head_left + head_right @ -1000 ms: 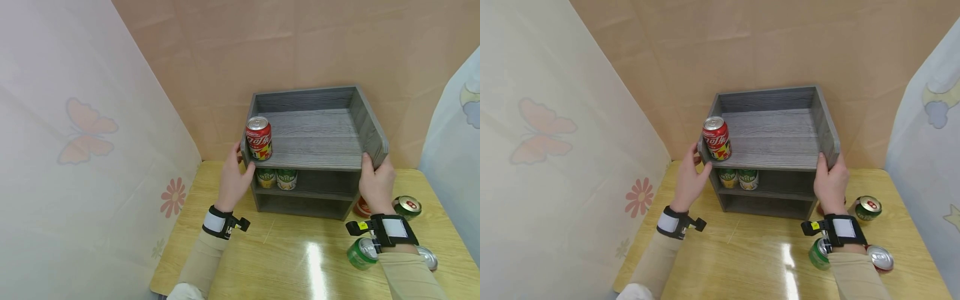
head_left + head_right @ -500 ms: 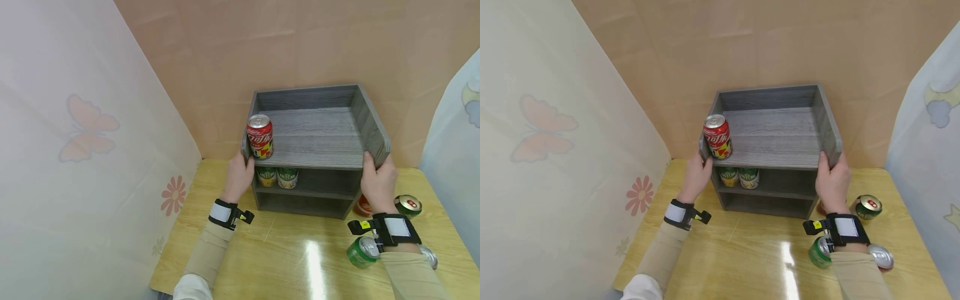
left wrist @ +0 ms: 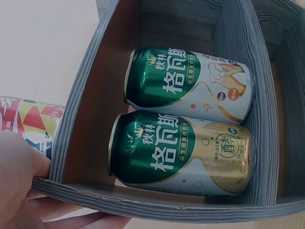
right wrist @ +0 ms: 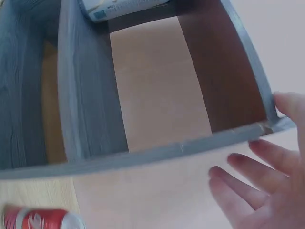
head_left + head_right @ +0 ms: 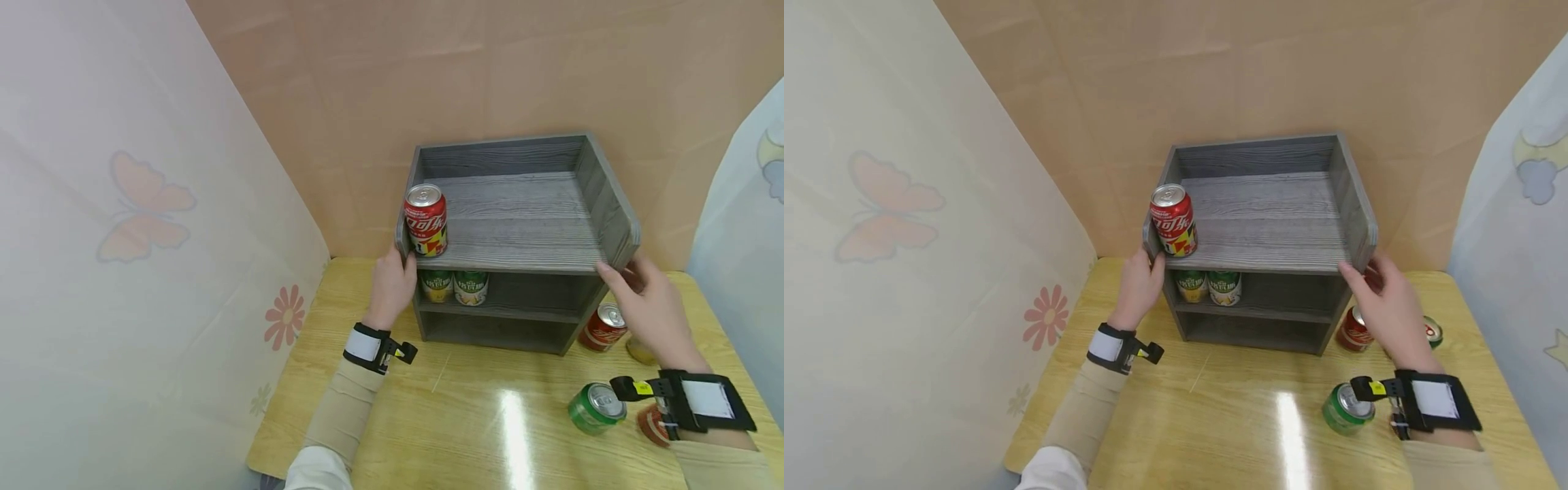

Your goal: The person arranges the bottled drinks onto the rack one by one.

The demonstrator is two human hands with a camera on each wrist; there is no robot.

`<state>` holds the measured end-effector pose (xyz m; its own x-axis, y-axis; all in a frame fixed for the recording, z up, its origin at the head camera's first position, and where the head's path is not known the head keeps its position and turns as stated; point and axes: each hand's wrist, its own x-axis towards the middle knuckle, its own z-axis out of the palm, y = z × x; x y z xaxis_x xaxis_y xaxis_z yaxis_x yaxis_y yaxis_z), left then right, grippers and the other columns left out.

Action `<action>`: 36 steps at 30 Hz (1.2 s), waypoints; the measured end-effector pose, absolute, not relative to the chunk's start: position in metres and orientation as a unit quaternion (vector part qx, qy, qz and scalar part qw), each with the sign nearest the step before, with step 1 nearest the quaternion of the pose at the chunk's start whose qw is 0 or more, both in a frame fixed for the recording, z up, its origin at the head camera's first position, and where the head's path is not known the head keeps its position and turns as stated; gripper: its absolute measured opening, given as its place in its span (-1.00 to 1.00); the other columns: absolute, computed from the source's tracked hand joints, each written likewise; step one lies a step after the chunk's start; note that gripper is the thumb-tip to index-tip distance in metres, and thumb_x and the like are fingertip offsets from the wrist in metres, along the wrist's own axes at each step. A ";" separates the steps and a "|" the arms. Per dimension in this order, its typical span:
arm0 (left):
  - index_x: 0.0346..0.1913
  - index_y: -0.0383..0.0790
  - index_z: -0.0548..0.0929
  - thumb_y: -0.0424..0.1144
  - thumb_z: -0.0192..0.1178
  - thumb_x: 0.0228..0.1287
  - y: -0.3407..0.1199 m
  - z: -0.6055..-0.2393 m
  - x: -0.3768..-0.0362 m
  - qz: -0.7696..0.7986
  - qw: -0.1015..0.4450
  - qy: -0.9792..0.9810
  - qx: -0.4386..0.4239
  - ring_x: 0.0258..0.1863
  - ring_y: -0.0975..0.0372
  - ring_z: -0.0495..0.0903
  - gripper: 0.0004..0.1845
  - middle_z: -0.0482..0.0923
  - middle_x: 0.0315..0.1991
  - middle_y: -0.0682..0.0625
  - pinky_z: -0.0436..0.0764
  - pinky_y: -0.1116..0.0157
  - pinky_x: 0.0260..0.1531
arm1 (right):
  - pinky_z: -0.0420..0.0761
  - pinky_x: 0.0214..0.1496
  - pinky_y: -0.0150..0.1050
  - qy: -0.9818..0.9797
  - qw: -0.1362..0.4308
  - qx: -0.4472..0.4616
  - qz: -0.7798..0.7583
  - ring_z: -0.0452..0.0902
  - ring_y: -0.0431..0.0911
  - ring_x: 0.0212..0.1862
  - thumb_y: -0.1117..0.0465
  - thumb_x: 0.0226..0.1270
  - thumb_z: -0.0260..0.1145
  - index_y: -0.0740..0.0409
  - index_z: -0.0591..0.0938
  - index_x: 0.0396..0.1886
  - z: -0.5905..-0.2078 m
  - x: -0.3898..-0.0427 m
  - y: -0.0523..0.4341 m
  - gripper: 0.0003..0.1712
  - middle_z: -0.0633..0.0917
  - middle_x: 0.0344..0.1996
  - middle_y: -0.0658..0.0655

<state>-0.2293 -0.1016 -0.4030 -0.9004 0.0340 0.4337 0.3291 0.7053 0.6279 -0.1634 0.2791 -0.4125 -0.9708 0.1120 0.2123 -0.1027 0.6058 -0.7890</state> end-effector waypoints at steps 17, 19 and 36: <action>0.04 -0.41 0.55 -0.26 0.07 0.55 -0.104 -0.404 -0.230 -0.368 0.190 -0.904 -0.106 -0.50 0.12 0.61 -0.75 0.68 -0.22 -0.25 0.48 0.24 -0.65 | 0.53 -0.10 0.37 -0.939 -0.002 0.037 0.342 0.48 0.54 0.09 -0.09 0.57 0.19 0.47 0.31 0.44 -0.440 -0.115 0.287 -0.21 0.46 0.21 0.63; 0.02 -0.41 0.55 -0.25 0.08 0.55 -0.104 -0.404 -0.229 -0.371 0.187 -0.903 -0.106 -0.51 0.13 0.61 -0.76 0.68 -0.24 -0.25 0.48 0.24 -0.65 | 0.53 -0.11 0.36 -0.940 -0.018 0.031 0.338 0.49 0.53 0.09 -0.12 0.57 0.18 0.47 0.31 0.44 -0.449 -0.112 0.288 -0.19 0.45 0.21 0.64; -0.04 -0.37 0.56 -0.25 0.09 0.53 -0.105 -0.405 -0.229 -0.371 0.195 -0.901 -0.110 -0.47 0.13 0.63 -0.79 0.69 -0.25 -0.24 0.49 0.20 -0.62 | 0.57 -0.14 0.26 -0.940 -0.201 0.006 0.277 0.52 0.53 0.00 -0.35 0.43 0.20 0.66 0.29 0.32 -0.517 -0.099 0.297 0.08 0.45 0.12 0.72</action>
<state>-0.2285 -0.1051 -0.4046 -0.8995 0.0543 0.4334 0.3435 0.7010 0.6250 -0.0987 0.2970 -0.5169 -0.9191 -0.1221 -0.3746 0.1007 0.8464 -0.5229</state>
